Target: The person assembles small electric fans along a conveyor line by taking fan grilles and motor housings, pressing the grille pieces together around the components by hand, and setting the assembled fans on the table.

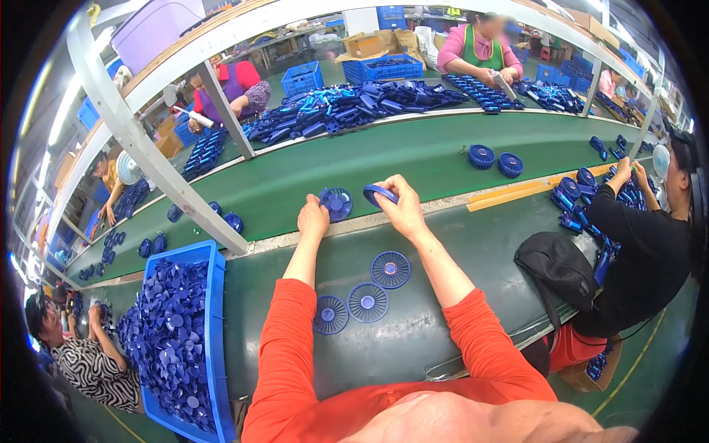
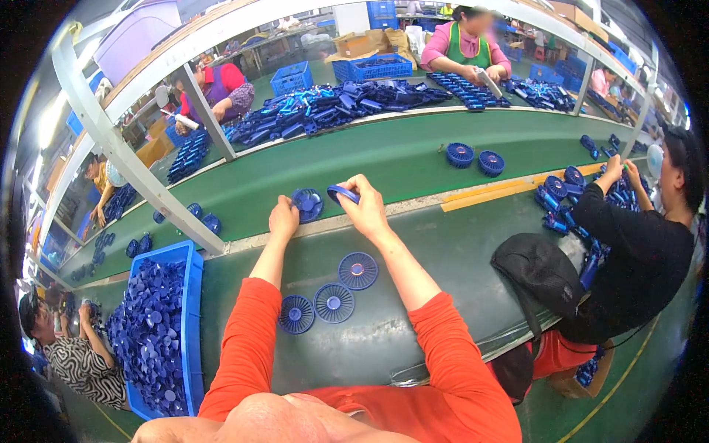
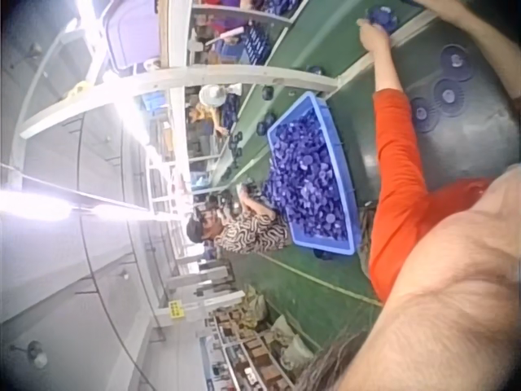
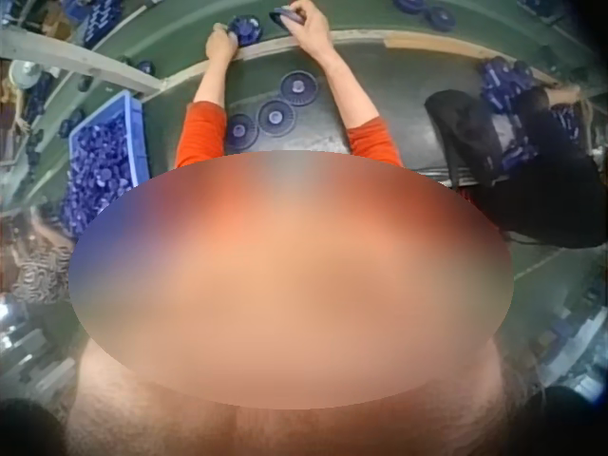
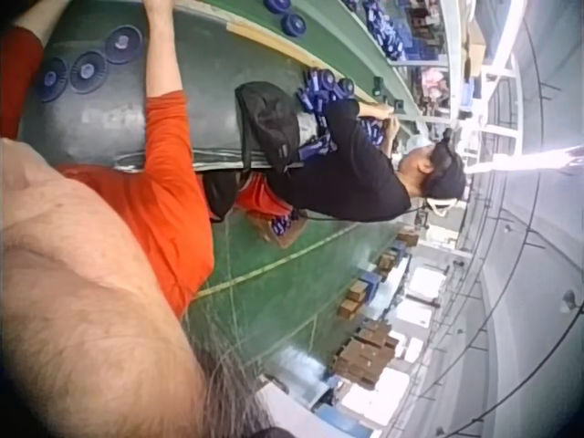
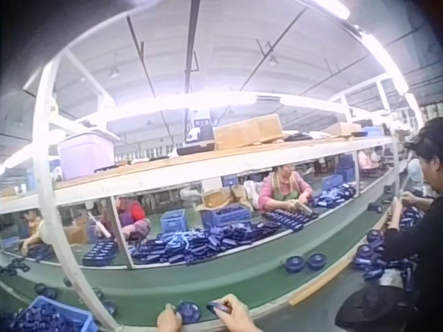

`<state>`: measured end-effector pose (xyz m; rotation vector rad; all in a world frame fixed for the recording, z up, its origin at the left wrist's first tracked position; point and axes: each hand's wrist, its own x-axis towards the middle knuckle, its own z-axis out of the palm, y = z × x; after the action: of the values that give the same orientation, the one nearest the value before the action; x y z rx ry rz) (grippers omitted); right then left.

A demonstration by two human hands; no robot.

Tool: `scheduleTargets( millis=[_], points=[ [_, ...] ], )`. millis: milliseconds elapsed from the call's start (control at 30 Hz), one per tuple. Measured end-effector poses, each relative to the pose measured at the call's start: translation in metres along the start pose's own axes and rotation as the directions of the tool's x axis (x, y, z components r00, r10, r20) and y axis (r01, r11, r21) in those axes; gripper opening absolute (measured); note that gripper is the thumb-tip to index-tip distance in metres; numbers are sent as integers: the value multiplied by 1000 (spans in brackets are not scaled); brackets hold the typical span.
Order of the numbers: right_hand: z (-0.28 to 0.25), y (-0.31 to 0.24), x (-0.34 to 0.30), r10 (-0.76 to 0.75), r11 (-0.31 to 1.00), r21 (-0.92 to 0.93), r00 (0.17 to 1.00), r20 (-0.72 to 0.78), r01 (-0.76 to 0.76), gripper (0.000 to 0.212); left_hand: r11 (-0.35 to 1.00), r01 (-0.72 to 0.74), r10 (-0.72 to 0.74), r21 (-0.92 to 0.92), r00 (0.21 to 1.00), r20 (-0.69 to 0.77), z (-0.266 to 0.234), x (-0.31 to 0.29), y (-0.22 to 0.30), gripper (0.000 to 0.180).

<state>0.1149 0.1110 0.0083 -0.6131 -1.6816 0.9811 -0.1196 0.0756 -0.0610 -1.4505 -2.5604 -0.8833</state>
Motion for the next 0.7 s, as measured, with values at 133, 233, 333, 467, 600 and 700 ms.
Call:
scheduleTargets(
  millis=[133, 233, 333, 467, 600, 700],
  points=[
    [3, -10, -4, -141, 988, -68, 988, -67, 137, 17, 963, -48, 13, -264, 991, -134, -4, -12, 7, 18],
    [12, -17, -8, -418, 872, -294, 908, -28, 392, 26, 801, -84, -36, -593, 982, -187, -1, -31, 8, 23],
    [18, -21, -17, -467, 801, -368, 877, 111, 472, 30, 249, 188, -173, -950, 974, 148, -12, -57, 27, 24],
    [34, -19, -33, -430, 805, -296, 849, 307, 514, 36, -418, 368, -2, -831, 914, 406, -28, -84, 38, 30],
    [38, -19, -39, -347, 853, -199, 810, 473, 482, 47, -497, 455, 57, -739, 867, 495, -52, -106, 55, 47],
    [41, -17, -36, -347, 854, -182, 795, 498, 487, 52, -546, 499, 172, -673, 853, 493, -52, -107, 47, 49]
  ],
)
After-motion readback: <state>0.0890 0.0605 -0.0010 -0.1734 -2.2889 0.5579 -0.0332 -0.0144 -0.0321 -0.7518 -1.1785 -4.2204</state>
